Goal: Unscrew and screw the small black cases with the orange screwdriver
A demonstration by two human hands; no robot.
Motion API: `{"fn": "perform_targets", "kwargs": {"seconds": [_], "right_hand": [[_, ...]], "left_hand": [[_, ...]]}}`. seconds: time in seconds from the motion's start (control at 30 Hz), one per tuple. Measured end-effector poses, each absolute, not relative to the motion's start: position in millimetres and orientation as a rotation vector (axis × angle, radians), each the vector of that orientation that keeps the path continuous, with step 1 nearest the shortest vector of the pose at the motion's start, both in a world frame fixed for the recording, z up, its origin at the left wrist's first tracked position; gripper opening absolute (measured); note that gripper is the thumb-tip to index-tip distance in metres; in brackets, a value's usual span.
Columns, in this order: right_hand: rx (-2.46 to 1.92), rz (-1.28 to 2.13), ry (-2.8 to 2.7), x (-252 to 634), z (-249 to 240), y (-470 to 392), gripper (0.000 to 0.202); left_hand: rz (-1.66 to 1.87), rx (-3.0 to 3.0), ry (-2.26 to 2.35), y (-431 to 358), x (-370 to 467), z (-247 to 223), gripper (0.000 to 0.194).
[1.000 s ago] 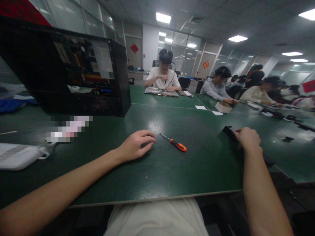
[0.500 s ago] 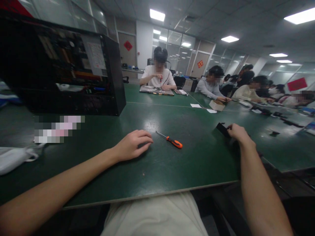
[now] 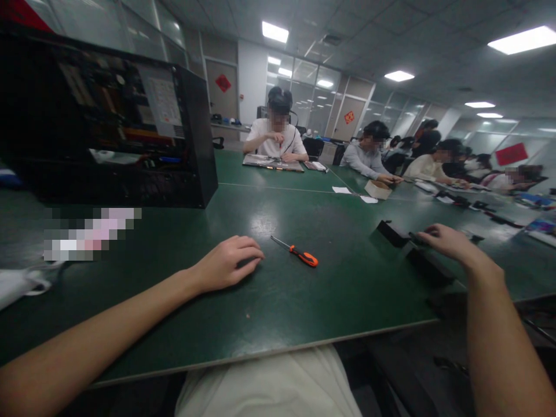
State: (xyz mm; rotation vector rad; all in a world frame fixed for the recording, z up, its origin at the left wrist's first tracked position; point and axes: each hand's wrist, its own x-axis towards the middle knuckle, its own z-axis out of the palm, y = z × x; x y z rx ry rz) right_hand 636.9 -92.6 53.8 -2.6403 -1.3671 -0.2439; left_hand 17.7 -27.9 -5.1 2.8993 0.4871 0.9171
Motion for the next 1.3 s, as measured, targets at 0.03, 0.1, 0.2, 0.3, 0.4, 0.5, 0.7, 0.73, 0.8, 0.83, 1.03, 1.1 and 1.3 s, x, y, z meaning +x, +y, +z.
{"fn": "perform_targets", "kwargs": {"seconds": [0.03, 0.1, 0.2, 0.3, 0.4, 0.5, 0.7, 0.73, 0.8, 0.83, 1.03, 1.1, 1.3], "right_hand": [[-2.679, -0.174, -1.363, 638.8, 52.1, -104.5, 0.028], [-2.751, -0.032, -1.355, 637.3, 43.9, -124.5, 0.032], [-2.803, 0.052, -1.352, 627.1, 28.4, -139.5, 0.029], [-2.840, 0.007, -1.352, 617.9, 22.0, -138.3, 0.028], [-2.839, -0.056, -1.385, 607.5, 28.9, -132.0, 0.027], [-2.686, -0.081, -1.531, 574.0, 45.7, -129.7, 0.026], [-1.760, 0.110, -2.248, 404.2, 74.6, -118.3, 0.033], [-1.627, 0.133, -2.354, 372.9, 74.4, -112.2, 0.029], [-1.405, 0.174, -2.499, 319.1, 68.4, -97.4, 0.022], [-1.315, 0.201, -2.549, 297.8, 63.2, -89.6, 0.021], [-1.035, 0.285, -2.684, 250.6, 34.7, -60.8, 0.009], [-1.044, 0.296, -2.663, 260.5, 34.9, -59.0, 0.013], [-1.402, 0.182, -2.507, 315.2, 46.7, -55.0, 0.038]], "left_hand": [[0.924, 2.891, 0.481, -27.9, 18.5, -5.0, 0.018], [0.936, 2.887, 0.464, -28.8, 20.1, -4.8, 0.019], [0.932, 2.902, 0.449, -30.9, 21.2, -4.9, 0.019], [0.922, 2.900, 0.465, -31.5, 20.8, -5.8, 0.018], [0.934, 2.861, 0.486, -30.3, 20.8, -7.1, 0.018], [0.988, 2.768, 0.498, -29.0, 22.0, -8.2, 0.019], [1.033, 2.541, 0.610, -30.8, 24.4, -6.6, 0.038], [1.030, 2.517, 0.622, -31.7, 24.2, -5.9, 0.046], [1.017, 2.482, 0.640, -33.5, 23.3, -4.8, 0.059], [1.009, 2.471, 0.642, -34.2, 22.7, -4.4, 0.061], [0.976, 2.467, 0.649, -31.3, 18.6, -4.2, 0.029], [0.979, 2.468, 0.682, -29.2, 18.2, -4.3, 0.026], [0.930, 2.424, 0.782, -29.8, 25.4, -2.8, 0.029]]}}
